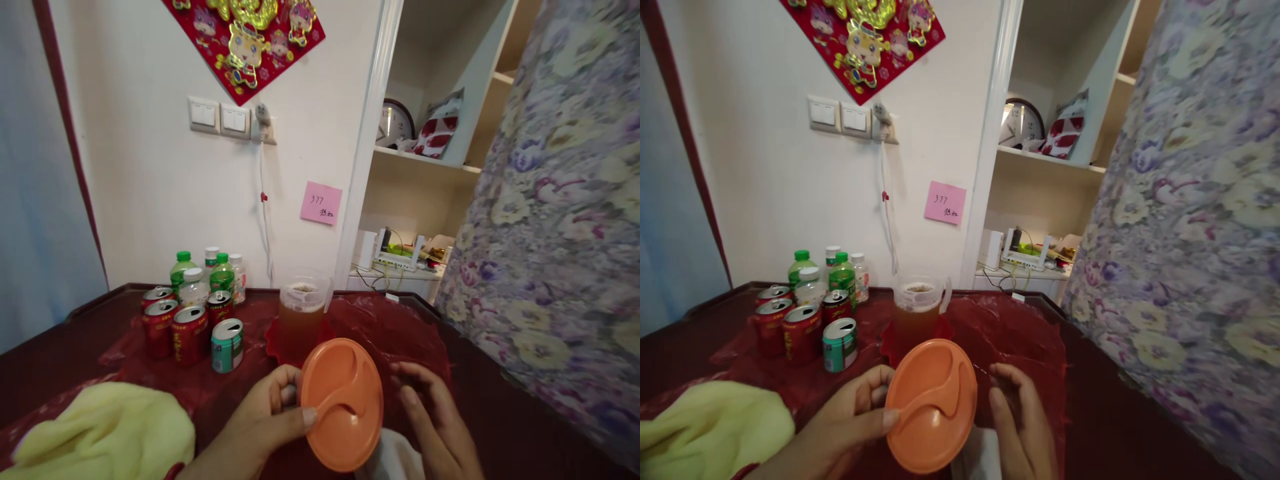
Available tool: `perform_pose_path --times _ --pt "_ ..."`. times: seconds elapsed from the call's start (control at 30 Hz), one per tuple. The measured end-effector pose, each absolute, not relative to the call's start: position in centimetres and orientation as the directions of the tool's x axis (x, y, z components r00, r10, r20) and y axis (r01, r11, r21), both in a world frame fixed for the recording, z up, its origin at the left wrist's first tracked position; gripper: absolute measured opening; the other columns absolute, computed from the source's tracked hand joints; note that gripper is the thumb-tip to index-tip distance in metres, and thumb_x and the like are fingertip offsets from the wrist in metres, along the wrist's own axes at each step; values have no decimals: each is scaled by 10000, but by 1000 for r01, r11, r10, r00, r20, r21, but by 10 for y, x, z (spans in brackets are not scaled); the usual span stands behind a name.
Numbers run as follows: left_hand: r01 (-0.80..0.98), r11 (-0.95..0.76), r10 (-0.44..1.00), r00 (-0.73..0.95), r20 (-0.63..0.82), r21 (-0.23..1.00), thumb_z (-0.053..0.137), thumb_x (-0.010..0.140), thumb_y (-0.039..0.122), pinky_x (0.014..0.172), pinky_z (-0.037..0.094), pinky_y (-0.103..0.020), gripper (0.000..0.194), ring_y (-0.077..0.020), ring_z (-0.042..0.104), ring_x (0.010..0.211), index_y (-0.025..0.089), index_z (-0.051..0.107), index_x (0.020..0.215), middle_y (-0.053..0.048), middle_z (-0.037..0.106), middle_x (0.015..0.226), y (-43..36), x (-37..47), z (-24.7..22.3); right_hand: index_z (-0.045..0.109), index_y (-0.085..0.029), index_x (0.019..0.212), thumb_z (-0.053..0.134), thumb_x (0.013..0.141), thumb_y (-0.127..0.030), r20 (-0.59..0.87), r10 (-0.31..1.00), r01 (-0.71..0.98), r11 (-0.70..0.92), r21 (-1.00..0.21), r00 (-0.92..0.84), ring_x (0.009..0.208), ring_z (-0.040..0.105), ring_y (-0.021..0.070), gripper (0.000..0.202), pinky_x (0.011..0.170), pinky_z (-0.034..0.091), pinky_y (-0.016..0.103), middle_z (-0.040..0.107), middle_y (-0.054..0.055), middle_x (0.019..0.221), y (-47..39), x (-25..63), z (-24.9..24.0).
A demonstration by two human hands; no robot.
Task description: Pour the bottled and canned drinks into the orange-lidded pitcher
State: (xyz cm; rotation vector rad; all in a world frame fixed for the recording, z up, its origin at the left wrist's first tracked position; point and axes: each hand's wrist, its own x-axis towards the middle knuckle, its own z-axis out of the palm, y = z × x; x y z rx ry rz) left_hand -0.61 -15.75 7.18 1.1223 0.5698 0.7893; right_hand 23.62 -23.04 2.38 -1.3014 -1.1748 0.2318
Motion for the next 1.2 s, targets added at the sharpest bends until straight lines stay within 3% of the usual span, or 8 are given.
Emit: perform_pose_path --times 0.1,0.17,0.23,0.4,0.5,0.67,0.97,1.2 --pt "-273 153 790 612 49 950 940 676 435 842 504 -320 443 -226 642 949 209 654 928 -49 721 971 -156 0 67 713 -322 1228 702 917 -417 812 582 908 312 -279 50 966 747 253 325 773 589 338 776 63 1112 -228 250 29" --pt "-264 146 756 651 65 953 943 664 467 814 495 -309 481 -206 638 909 207 631 921 -38 719 963 -157 7 67 690 -323 1279 703 903 -365 822 533 953 300 37 -200 894 754 247 379 707 586 342 768 80 1102 -222 250 31" --pt "-250 142 732 678 68 958 947 639 499 798 485 -305 529 -199 640 896 204 608 917 -39 723 970 -158 15 69 691 -293 1278 656 925 -323 830 479 947 273 168 -286 873 756 247 356 674 590 346 750 121 1139 -215 247 33" --pt "-277 108 723 681 115 955 943 636 511 821 491 -322 557 -222 655 944 194 614 955 -56 725 986 -156 31 88 679 -301 1264 567 990 -259 862 447 945 313 99 -239 1097 727 262 299 799 613 358 681 124 1339 -206 245 50" --pt "-331 118 734 664 142 936 880 730 509 916 489 -350 507 -255 659 1064 192 650 1052 -79 732 1081 -150 37 102 678 -291 1202 560 1013 -312 874 445 936 352 29 -194 1072 735 239 224 818 616 339 723 89 1265 -203 249 64" --pt "-343 85 856 506 108 935 807 778 532 922 493 -381 506 -272 678 1065 210 657 1139 -98 744 1139 -127 40 127 660 -320 1190 543 1037 -359 806 582 892 416 -176 -112 1083 720 198 197 879 595 294 741 26 1206 -198 265 73" --pt "-564 -206 926 152 345 800 854 736 415 875 502 -346 415 -221 667 1015 185 672 1030 -65 734 1091 -64 9 175 708 -287 1078 519 1023 -464 665 745 804 365 -470 50 1053 671 240 265 900 541 334 722 57 1132 -179 268 96" --pt "-365 -291 938 74 339 884 869 675 478 1058 450 -431 520 -296 628 1193 173 683 1053 -110 721 1159 -8 -15 139 712 -286 1023 494 1002 -465 614 786 858 363 -362 -73 981 609 269 283 870 420 421 700 42 1015 -123 255 145"
